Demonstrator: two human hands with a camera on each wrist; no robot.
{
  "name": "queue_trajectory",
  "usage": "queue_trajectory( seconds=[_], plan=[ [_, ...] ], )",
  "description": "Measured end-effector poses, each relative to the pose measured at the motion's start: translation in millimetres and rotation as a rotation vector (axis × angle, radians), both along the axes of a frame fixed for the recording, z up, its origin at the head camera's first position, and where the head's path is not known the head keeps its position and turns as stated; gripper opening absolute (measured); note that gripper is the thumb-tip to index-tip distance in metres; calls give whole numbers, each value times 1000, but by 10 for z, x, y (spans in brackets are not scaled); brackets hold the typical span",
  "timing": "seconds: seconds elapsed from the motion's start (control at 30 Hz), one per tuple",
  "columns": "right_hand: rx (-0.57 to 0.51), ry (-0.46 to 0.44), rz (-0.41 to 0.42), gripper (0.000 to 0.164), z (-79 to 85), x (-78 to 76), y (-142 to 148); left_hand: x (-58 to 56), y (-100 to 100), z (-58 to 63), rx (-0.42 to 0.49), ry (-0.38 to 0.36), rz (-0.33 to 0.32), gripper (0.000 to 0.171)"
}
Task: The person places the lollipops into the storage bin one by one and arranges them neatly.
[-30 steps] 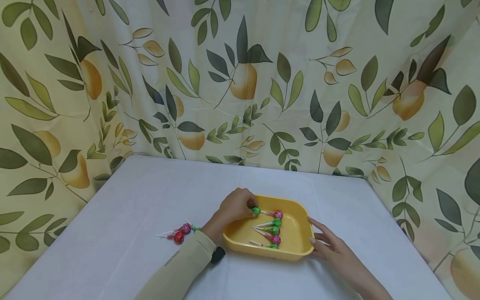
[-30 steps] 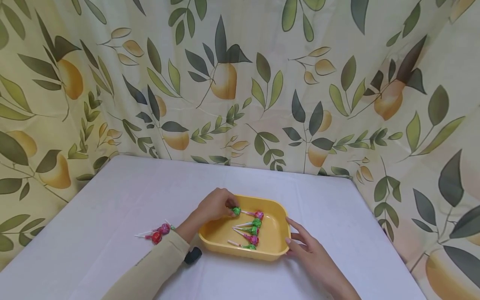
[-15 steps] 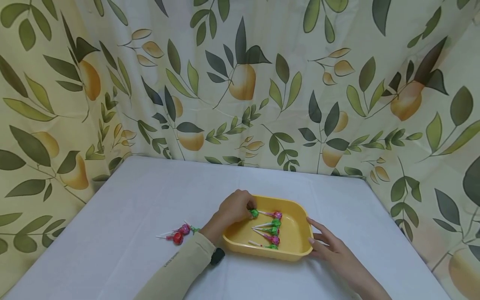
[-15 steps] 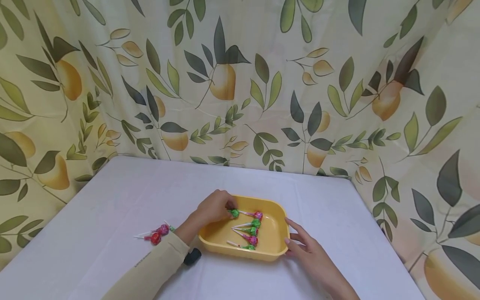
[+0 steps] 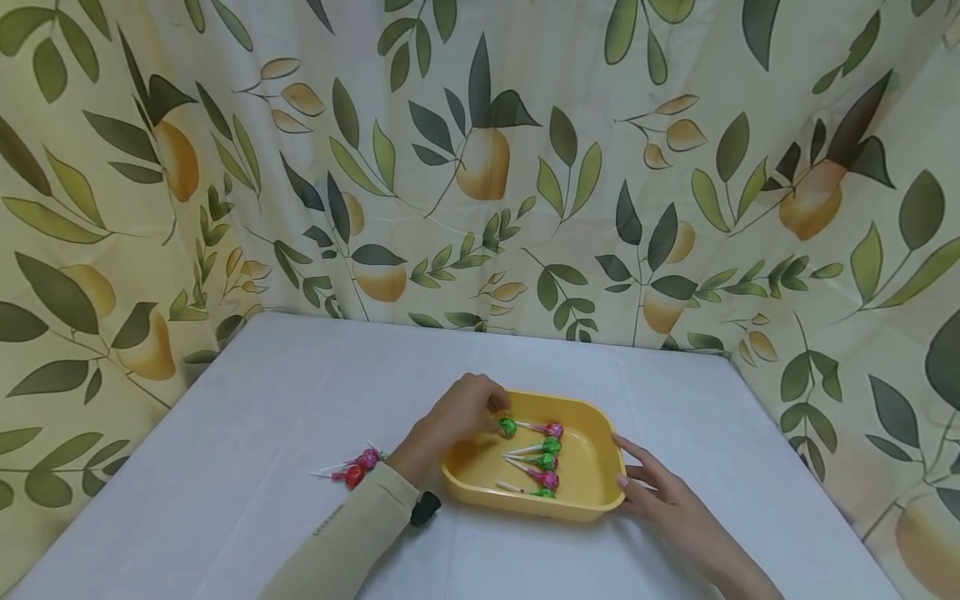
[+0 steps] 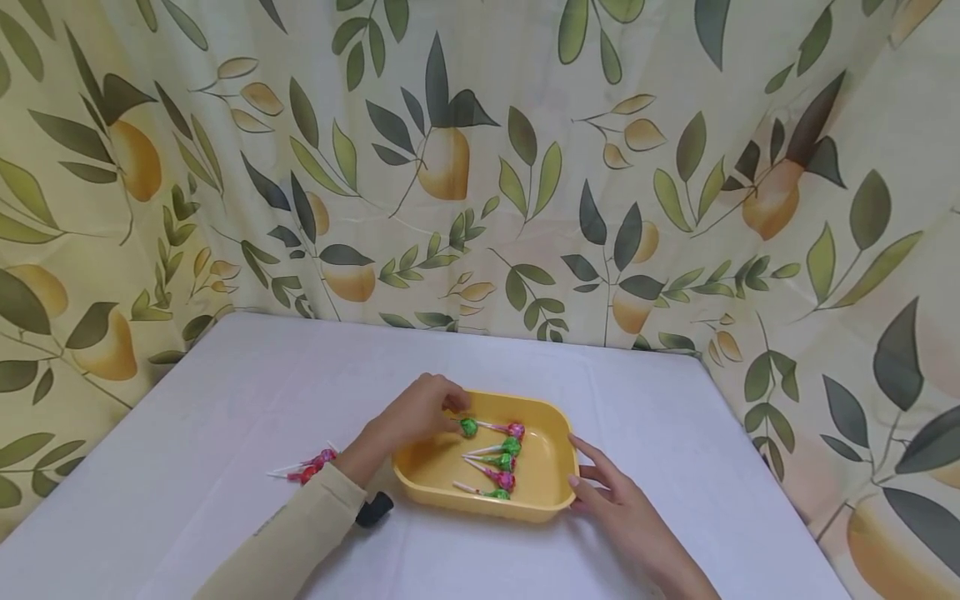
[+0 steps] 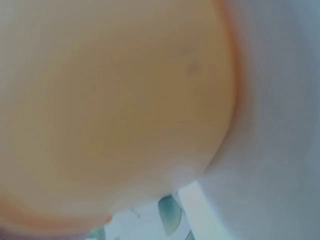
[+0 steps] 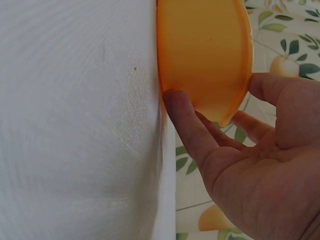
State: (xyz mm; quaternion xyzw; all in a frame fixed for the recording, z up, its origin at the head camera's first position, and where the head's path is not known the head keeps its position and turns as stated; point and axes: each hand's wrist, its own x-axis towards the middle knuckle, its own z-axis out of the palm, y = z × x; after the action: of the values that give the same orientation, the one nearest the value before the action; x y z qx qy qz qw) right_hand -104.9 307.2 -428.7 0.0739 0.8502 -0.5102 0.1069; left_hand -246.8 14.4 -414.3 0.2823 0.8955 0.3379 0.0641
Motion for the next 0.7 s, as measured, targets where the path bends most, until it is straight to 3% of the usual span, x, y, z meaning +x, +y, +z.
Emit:
queue_trajectory(
  seconds=[0.27, 0.7],
  plan=[
    [19, -4, 4, 68, 22, -4, 14, -15, -168, 122, 121, -45, -62, 25],
    [-5, -6, 18, 69, 8, -10, 8, 51, -480, 69, 237, -70, -157, 26]
  ],
)
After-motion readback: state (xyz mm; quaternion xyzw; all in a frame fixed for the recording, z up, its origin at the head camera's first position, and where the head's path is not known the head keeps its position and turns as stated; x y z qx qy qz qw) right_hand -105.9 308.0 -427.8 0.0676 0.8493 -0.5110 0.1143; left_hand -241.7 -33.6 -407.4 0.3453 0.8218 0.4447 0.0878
